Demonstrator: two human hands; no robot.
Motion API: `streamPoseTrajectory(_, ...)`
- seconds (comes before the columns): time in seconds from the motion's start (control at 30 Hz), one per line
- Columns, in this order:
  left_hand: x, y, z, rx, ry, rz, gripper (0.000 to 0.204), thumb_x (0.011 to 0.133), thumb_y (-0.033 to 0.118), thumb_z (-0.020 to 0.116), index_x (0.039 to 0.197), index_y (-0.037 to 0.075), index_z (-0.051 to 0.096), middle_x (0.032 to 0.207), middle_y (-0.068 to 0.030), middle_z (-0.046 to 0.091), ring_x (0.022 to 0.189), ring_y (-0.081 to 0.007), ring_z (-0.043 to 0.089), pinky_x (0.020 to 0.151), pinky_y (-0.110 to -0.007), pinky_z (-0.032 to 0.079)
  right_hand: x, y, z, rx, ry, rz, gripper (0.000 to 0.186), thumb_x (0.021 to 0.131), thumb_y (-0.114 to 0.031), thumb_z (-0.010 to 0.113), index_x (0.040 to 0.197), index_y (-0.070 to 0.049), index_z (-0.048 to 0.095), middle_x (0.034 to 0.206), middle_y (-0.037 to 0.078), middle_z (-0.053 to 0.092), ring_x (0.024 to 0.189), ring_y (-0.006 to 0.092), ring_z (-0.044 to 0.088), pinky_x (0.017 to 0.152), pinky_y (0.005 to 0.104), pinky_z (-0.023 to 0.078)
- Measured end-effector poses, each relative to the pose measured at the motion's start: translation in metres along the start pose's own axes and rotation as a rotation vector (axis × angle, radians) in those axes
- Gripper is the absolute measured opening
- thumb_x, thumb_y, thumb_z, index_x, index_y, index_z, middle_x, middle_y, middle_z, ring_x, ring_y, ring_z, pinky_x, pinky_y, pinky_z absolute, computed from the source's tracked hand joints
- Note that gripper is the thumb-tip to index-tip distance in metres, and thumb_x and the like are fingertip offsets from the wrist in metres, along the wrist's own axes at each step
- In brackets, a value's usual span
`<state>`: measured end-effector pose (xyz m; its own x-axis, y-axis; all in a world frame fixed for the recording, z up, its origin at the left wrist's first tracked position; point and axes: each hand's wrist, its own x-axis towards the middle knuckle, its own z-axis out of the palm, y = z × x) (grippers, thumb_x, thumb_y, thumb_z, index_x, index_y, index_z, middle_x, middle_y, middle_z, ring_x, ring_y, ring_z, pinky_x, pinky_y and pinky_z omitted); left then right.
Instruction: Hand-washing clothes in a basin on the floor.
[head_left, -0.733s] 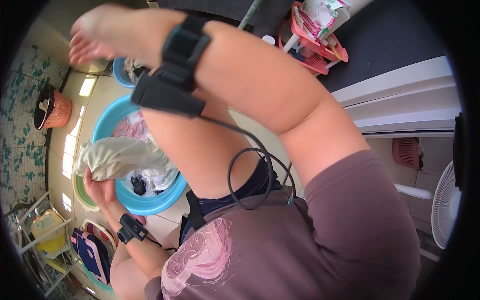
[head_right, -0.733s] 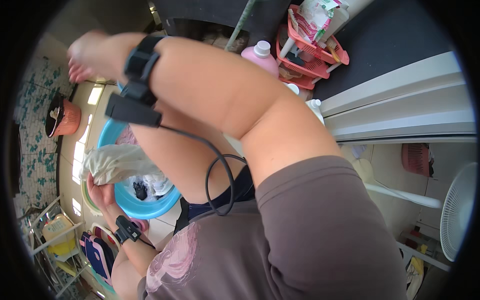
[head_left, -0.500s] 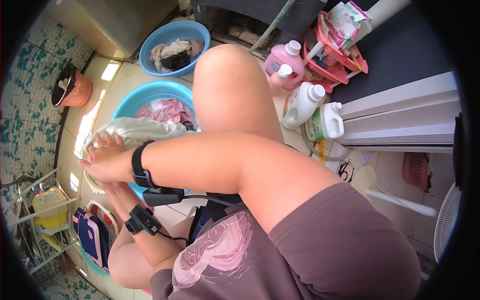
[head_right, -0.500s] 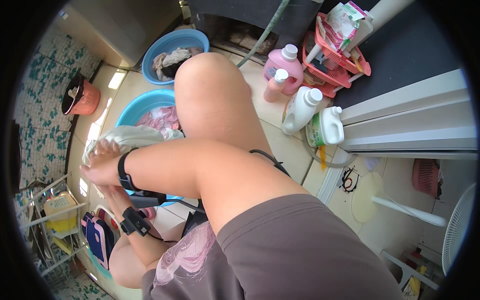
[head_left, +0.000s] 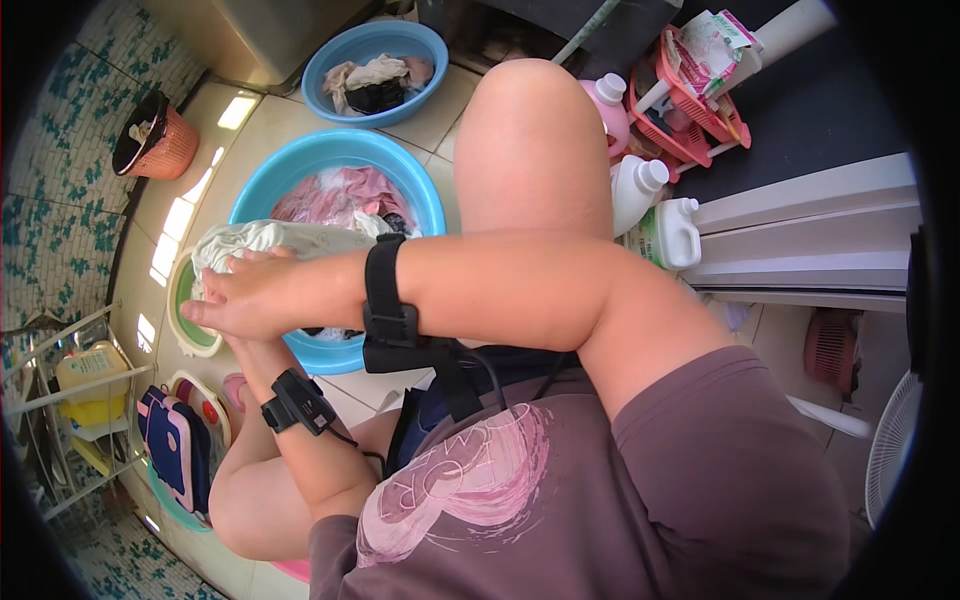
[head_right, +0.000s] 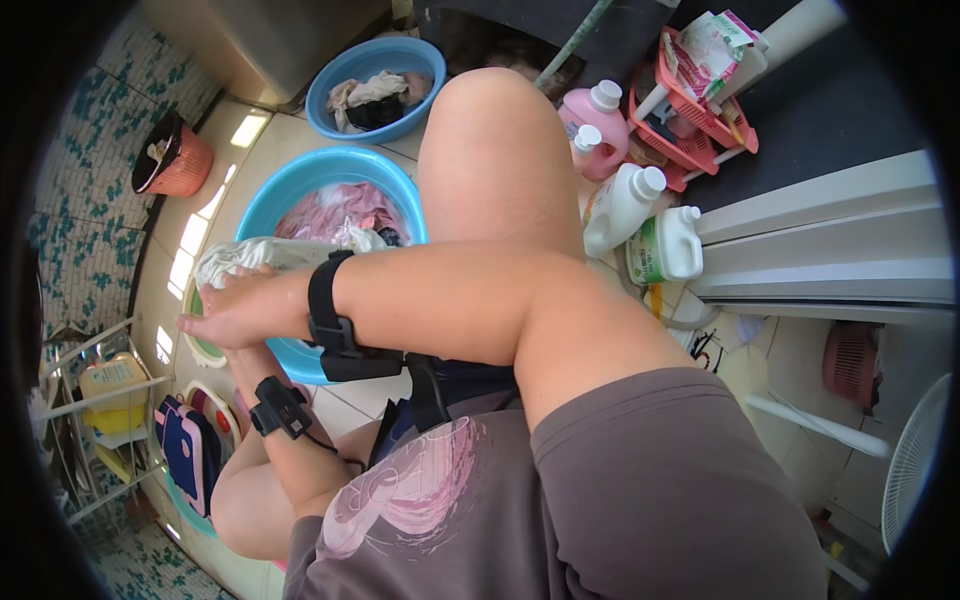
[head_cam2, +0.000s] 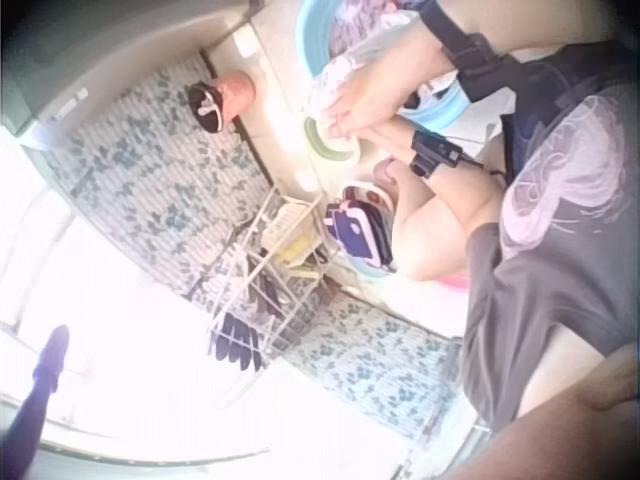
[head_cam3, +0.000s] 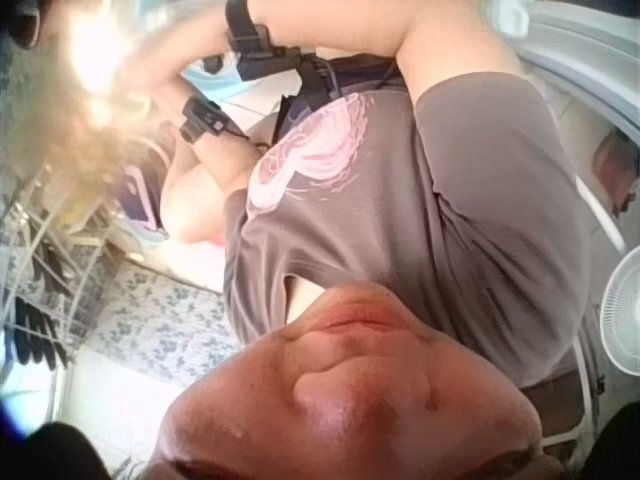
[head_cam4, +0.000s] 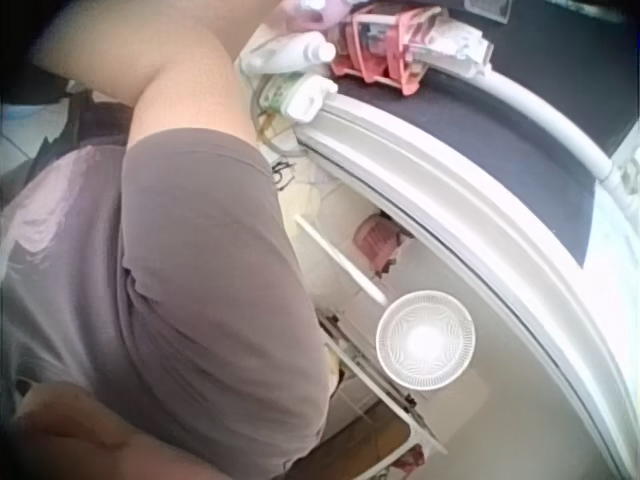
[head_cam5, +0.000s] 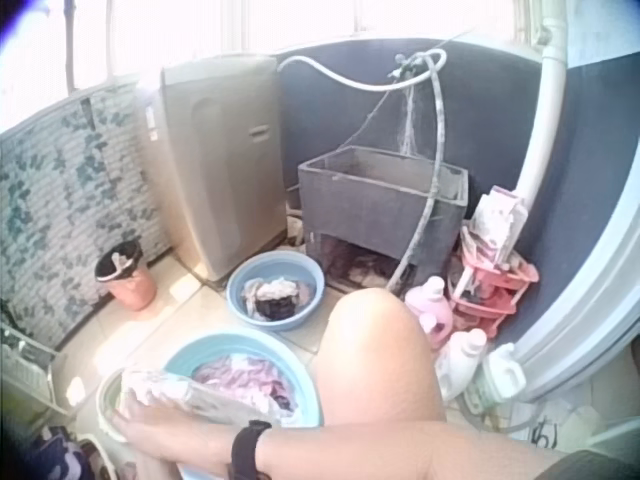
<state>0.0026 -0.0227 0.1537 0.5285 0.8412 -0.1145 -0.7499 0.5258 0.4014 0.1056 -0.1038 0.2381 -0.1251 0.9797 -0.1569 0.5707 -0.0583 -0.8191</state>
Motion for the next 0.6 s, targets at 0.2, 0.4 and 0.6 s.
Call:
streamPoseTrajectory(0.2,0.0,-0.009,0.025,0.071,0.298,0.105,0.053,0.101,0.036,0.027,0.142,0.002,0.034,0.149,-0.017,0.033,0.136,-0.039,0.03,0.113,-0.059,0.019,-0.064,0.015,-0.209,0.252,0.385,-0.363,0.06,0.095,-0.049,0.044,0.123,0.002,0.056,0.103,0.019,0.067,0.091,0.0274,0.066,0.081,0.0376,0.052)
streamPoseTrajectory(0.4,0.004,-0.03,0.008,0.125,0.45,0.015,0.054,0.1,0.033,0.026,0.144,0.003,0.033,0.151,-0.0164,0.031,0.14,-0.0383,0.025,0.114,-0.059,0.014,-0.195,0.157,-0.276,0.797,0.88,0.134,0.039,0.098,-0.033,0.049,0.11,0.001,0.062,0.1,0.009,0.067,0.092,0.0176,0.063,0.082,0.0297,0.049)
streamPoseTrajectory(0.6,0.021,-0.037,-0.027,0.202,0.535,-0.085,0.053,0.099,0.03,0.031,0.144,0.003,0.032,0.151,-0.016,0.031,0.141,-0.0358,0.025,0.115,-0.056,0.015,-0.235,0.366,-0.135,1.292,0.765,0.729,0.041,0.097,-0.034,0.045,0.125,-0.005,0.052,0.109,0.01,0.064,0.087,0.0178,0.062,0.072,0.0321,0.051)
